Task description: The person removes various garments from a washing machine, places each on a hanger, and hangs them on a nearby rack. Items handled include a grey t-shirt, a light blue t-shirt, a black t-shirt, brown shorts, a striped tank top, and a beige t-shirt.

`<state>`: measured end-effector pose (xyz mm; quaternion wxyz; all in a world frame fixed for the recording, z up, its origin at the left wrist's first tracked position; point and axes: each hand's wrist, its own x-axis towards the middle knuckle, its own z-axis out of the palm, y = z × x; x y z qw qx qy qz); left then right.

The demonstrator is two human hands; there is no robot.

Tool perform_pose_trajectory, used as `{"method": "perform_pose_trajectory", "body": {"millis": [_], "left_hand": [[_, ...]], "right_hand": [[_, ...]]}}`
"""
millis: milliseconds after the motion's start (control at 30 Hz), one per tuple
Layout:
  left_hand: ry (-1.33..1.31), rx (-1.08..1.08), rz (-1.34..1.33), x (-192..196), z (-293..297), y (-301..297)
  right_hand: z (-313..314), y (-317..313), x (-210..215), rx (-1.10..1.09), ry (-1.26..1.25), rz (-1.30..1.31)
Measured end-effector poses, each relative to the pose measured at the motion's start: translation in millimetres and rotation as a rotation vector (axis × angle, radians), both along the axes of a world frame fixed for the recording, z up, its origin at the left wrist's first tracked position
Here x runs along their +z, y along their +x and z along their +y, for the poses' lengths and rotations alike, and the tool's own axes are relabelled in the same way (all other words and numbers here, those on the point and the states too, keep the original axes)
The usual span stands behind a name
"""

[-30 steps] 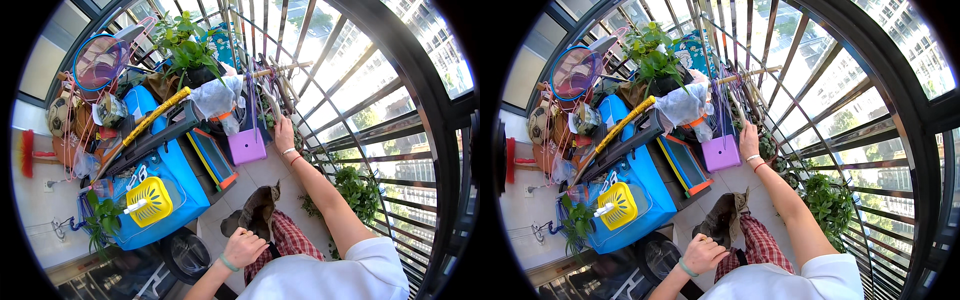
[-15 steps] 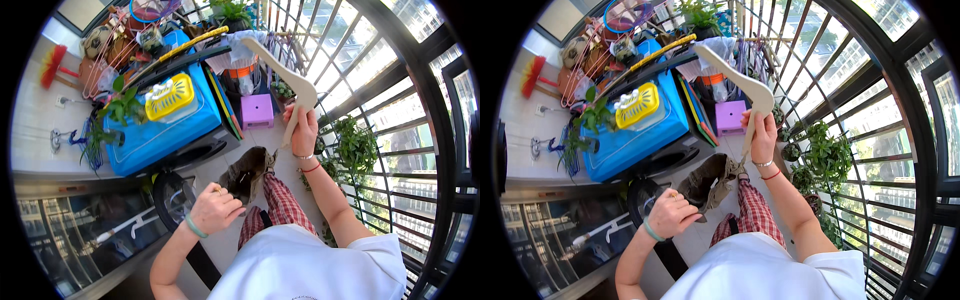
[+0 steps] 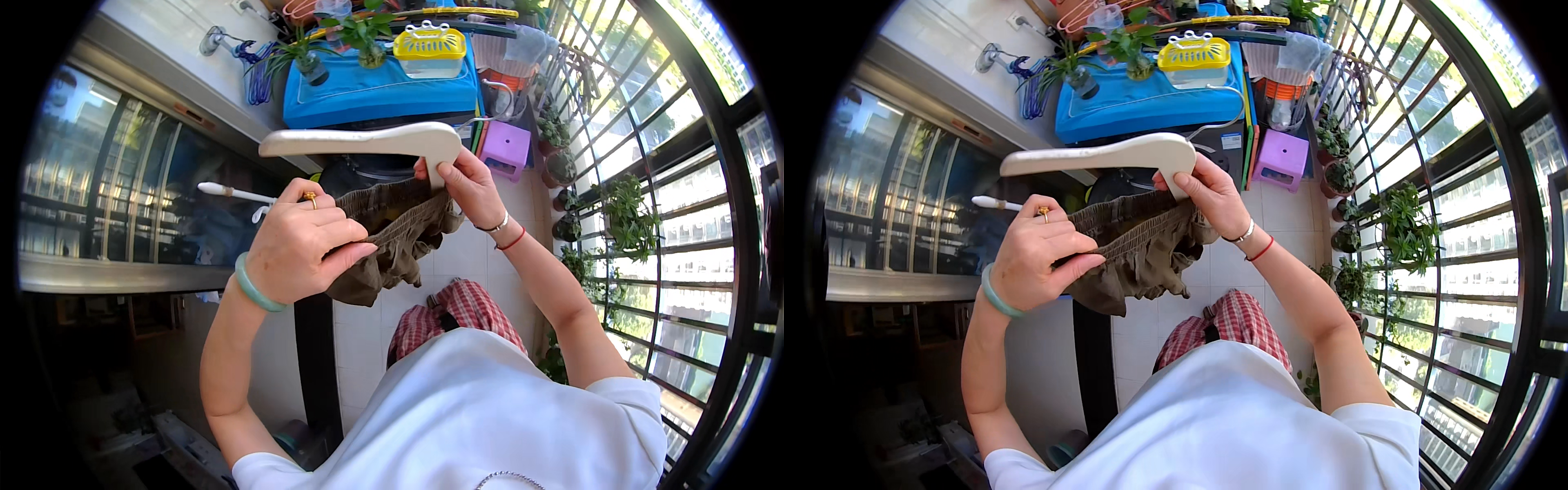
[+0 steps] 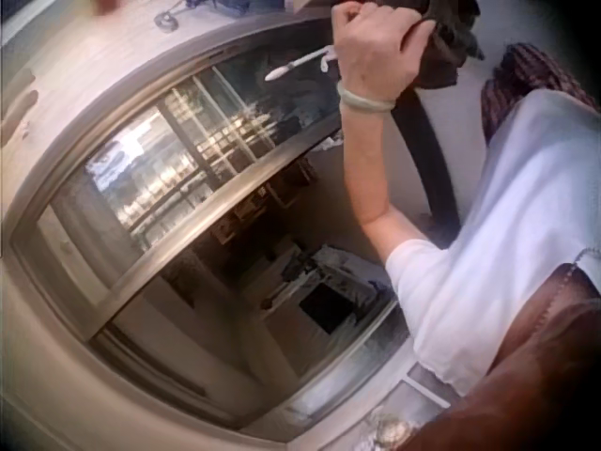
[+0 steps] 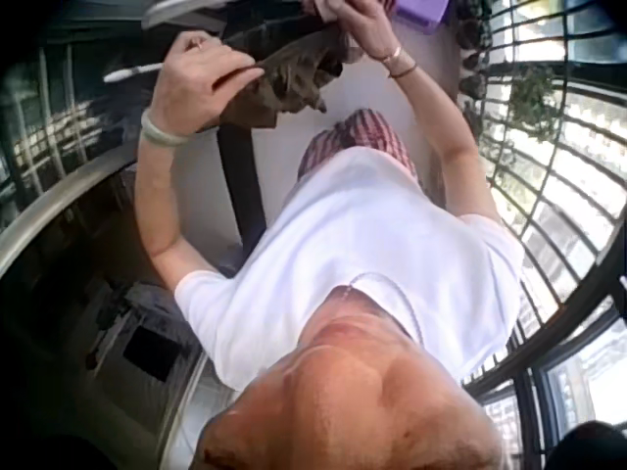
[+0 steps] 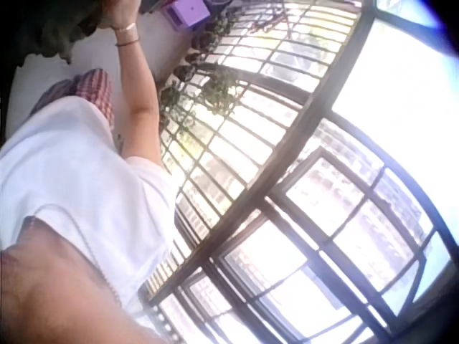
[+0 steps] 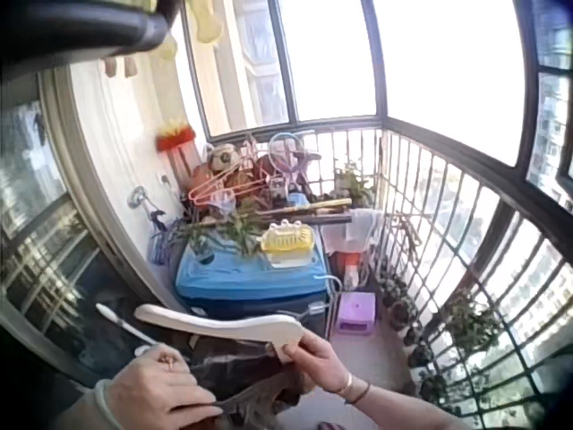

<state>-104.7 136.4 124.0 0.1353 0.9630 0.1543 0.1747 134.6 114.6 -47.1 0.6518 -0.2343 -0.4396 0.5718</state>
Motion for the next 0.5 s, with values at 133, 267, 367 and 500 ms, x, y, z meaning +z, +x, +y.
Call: {"method": "perform_pose_trajectory", "body": {"millis": [133, 267, 367, 500], "left_hand": [[0.041, 0.151, 0.029, 13, -22, -61], [0.094, 0.370, 0.120, 9, -47, -126], [0.108, 0.465, 0.181, 6, -65, -160], [0.094, 0.560, 0.158, 10, -98, -179]], "right_hand": [[-9, -18, 21, 0.161, 0.094, -0.375], [-4, -36, 54, 0.222, 0.220, -0.580], [-3, -48, 84, 0.288, 0.297, -0.730], [5, -54, 108, 0.251, 0.508, -0.967]]}}
